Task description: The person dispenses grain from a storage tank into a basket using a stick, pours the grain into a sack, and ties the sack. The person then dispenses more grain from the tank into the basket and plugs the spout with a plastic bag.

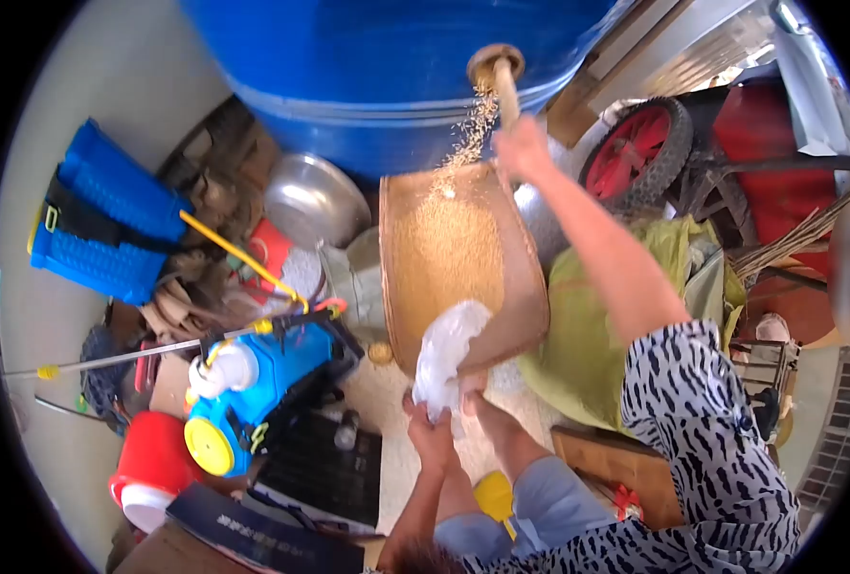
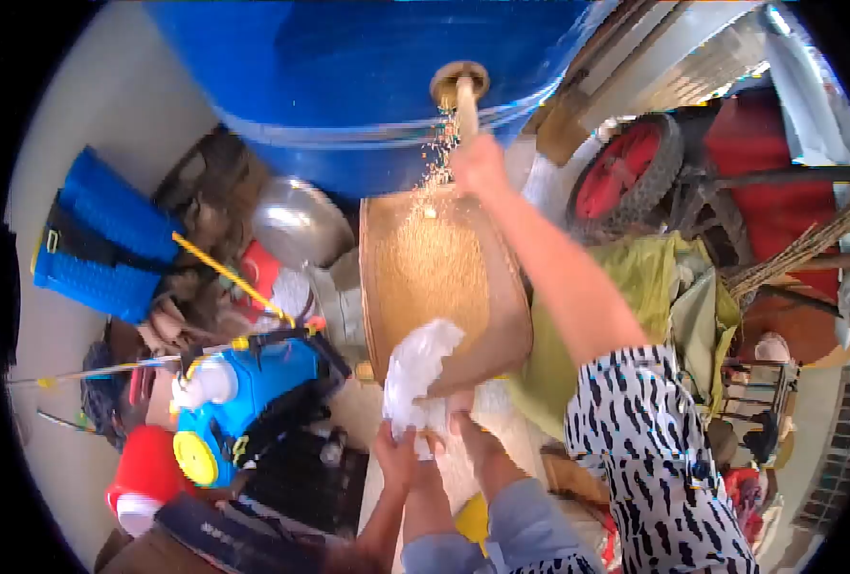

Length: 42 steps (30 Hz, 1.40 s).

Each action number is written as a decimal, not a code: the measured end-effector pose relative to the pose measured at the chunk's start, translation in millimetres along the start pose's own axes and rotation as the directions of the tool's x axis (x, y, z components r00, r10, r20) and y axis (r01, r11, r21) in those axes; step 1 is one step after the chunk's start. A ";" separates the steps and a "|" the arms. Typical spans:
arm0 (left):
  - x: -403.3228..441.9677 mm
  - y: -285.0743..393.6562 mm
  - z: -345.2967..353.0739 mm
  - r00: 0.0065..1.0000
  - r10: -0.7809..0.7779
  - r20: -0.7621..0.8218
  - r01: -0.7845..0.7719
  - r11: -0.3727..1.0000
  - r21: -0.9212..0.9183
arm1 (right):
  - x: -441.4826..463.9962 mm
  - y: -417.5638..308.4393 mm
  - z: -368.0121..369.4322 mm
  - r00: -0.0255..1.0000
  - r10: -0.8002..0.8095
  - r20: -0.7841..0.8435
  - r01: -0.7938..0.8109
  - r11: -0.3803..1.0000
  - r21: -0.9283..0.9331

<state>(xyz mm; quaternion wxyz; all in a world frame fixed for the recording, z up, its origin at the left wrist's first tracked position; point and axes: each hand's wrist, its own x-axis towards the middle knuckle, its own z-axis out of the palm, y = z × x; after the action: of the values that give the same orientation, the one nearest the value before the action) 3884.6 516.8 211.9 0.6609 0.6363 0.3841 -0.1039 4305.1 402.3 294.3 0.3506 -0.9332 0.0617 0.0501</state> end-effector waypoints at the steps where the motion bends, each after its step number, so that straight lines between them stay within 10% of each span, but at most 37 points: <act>1: -3.6 8.0 -3.2 0.998 -0.065 0.011 0.065 0.998 0.020 | -4.0 -11.7 -3.8 0.989 -0.050 -0.142 0.034 0.993 -0.109; 10: -10.6 -1.3 -17.1 0.995 0.062 -0.074 -0.053 0.990 0.130 | -58.5 18.8 25.7 0.998 0.042 -0.045 -0.046 0.993 -0.111; 12: -11.7 6.0 -18.2 0.992 0.097 -0.082 -0.086 0.989 0.122 | -94.8 -25.6 2.3 0.947 0.208 0.246 -0.275 0.920 0.280; 18: -5.4 11.7 -14.5 0.998 0.014 -0.069 -0.009 0.997 0.072 | -108.2 -39.8 2.9 0.956 0.190 0.224 -0.291 0.721 0.629; 32: -7.0 4.6 -25.0 1.000 -0.001 -0.019 0.002 0.999 0.042 | 16.4 -8.4 10.5 0.978 0.143 -0.152 -0.157 0.984 -0.082; 38: -13.0 -2.3 -33.3 0.995 0.083 -0.055 -0.080 0.995 0.055 | -38.7 -20.5 -5.9 0.967 0.153 0.206 -0.145 0.988 -0.052; 42: -15.0 -0.8 -38.3 0.999 0.020 -0.025 -0.020 0.999 0.029 | -81.3 -47.1 -32.4 0.883 0.229 0.410 -0.379 0.862 0.335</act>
<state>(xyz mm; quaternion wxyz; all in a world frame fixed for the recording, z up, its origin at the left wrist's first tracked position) 3859.4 546.7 225.0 0.6477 0.6509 0.3845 -0.0949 4233.6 422.6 360.2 0.5291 -0.7928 0.1549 0.2601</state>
